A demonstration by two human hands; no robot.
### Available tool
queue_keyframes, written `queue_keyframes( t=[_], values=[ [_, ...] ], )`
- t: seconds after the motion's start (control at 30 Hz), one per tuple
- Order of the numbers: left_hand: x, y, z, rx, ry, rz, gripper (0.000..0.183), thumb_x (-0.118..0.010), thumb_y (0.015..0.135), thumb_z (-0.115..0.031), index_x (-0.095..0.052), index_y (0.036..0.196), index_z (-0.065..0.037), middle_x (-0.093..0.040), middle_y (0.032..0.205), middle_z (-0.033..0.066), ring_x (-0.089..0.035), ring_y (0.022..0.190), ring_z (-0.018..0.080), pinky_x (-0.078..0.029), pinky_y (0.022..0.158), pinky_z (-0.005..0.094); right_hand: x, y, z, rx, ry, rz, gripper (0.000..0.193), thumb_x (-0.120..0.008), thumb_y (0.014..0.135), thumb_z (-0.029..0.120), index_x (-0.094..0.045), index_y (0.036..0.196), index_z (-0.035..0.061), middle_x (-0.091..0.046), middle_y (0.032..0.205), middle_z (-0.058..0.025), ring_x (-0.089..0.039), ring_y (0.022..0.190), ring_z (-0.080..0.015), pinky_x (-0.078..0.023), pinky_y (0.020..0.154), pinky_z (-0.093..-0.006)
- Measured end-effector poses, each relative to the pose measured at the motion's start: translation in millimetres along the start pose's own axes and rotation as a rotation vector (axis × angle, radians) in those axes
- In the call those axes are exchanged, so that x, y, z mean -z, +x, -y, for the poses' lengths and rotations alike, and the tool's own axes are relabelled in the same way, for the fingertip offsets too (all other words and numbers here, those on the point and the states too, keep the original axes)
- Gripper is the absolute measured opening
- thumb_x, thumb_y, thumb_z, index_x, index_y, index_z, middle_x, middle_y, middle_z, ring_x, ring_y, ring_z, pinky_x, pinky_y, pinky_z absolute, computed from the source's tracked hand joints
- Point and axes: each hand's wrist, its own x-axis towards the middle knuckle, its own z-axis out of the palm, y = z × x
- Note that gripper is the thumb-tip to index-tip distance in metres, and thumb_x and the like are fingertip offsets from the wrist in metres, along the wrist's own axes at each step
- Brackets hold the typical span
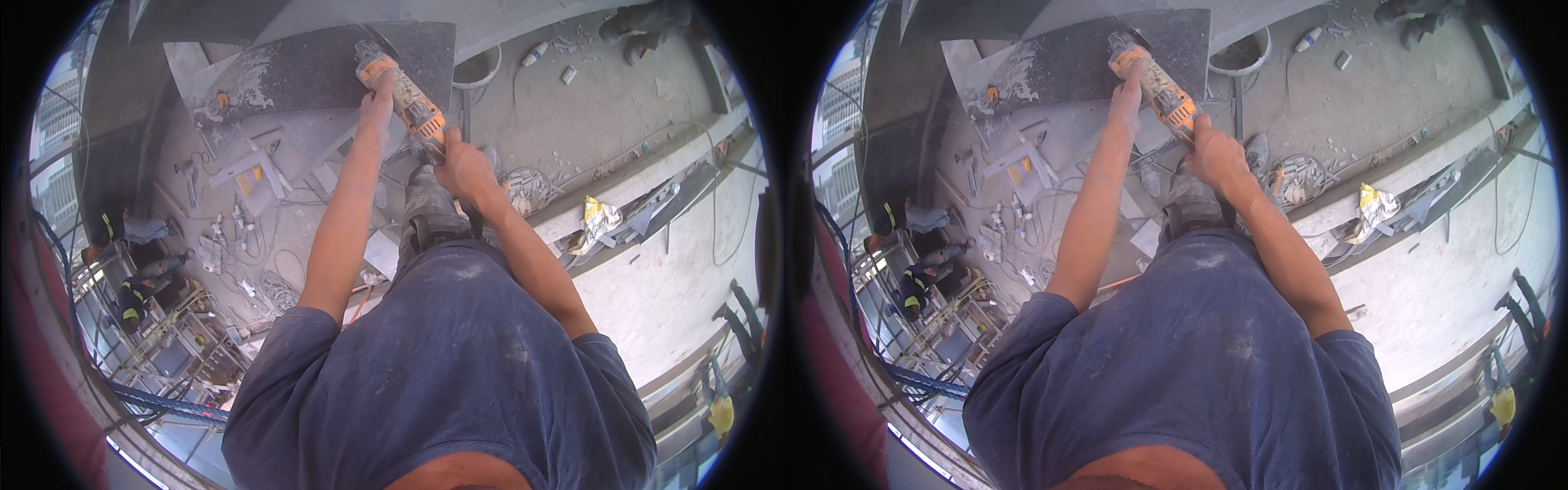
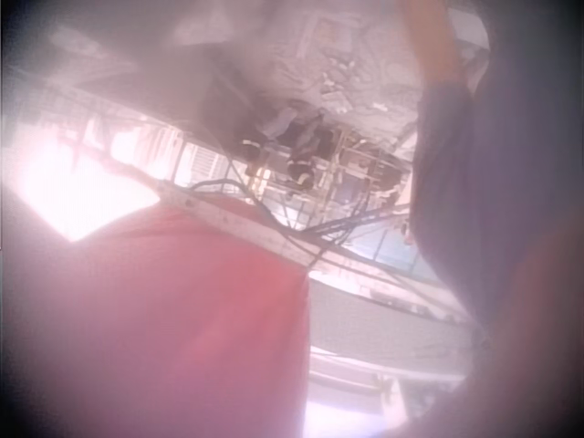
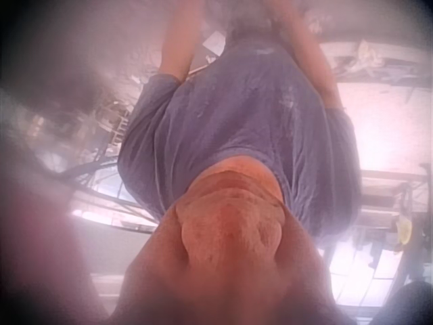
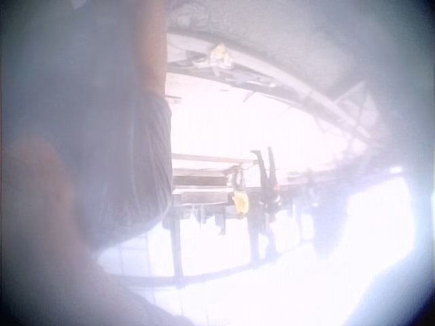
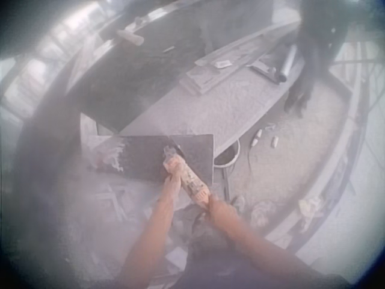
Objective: The person measures and marks a dark stone tile with a metal square and pencil, then uses an angle grinder to cut along the marked line. The person repeats the measuring and cutting process on the same tile multiple times.
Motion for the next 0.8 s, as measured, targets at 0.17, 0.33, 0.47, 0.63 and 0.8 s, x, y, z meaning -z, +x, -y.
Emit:
queue_keyframes(
  t=[0.17, 0.33, 0.47, 0.63, 0.8],
  values=[
    [2, 7, -4, 0.004, 0.0, -0.019, 0.123, -0.075, 0.095, -0.075, -0.037, 0.163, 0.021, -0.047, 0.168, 0.0291, -0.044, 0.158, 0.0361, -0.03, 0.132, 0.0454, -2, 11, 3, 0.004, -0.011, -0.003, 0.044, -0.073, 0.091, 0.011, -0.048, 0.125, -0.0007, -0.076, 0.105, -0.0355, -0.073, 0.103, -0.0572, -0.056, 0.091, -0.0639],
    [8, 25, -9, 0.005, -0.017, 0.003, 0.128, -0.077, 0.093, -0.075, -0.032, 0.165, 0.021, -0.043, 0.17, 0.0305, -0.045, 0.158, 0.0378, -0.033, 0.131, 0.0454, -5, 27, 8, 0.034, -0.036, -0.014, 0.045, -0.07, 0.09, 0.009, -0.047, 0.127, -0.0011, -0.077, 0.106, -0.0349, -0.075, 0.102, -0.0568, -0.058, 0.091, -0.0644],
    [10, 42, -12, 0.004, -0.01, -0.073, 0.113, -0.073, 0.098, -0.069, -0.044, 0.16, 0.021, -0.054, 0.162, 0.0299, -0.056, 0.149, 0.0363, -0.045, 0.122, 0.0435, -6, 41, 14, 0.047, -0.019, -0.017, 0.045, -0.07, 0.09, 0.009, -0.047, 0.128, -0.0011, -0.077, 0.108, -0.0352, -0.075, 0.103, -0.0563, -0.058, 0.092, -0.0645],
    [14, 62, -17, 0.013, -0.044, -0.094, 0.116, -0.073, 0.099, -0.067, -0.036, 0.162, 0.023, -0.053, 0.163, 0.03, -0.058, 0.147, 0.0367, -0.049, 0.119, 0.044, -6, 62, 25, 0.021, -0.046, 0.008, 0.047, -0.07, 0.092, 0.011, -0.048, 0.131, -0.0023, -0.077, 0.112, -0.0345, -0.076, 0.107, -0.0539, -0.059, 0.095, -0.0617],
    [18, 82, -21, 0.054, -0.089, -0.093, 0.11, -0.073, 0.101, -0.066, -0.035, 0.165, 0.015, -0.055, 0.16, 0.0259, -0.059, 0.145, 0.0369, -0.048, 0.12, 0.0508, -6, 71, 33, 0.043, -0.029, -0.013, 0.046, -0.072, 0.091, 0.011, -0.049, 0.129, -0.0036, -0.076, 0.109, -0.0357, -0.074, 0.107, -0.0551, -0.057, 0.094, -0.0618]
  ],
)
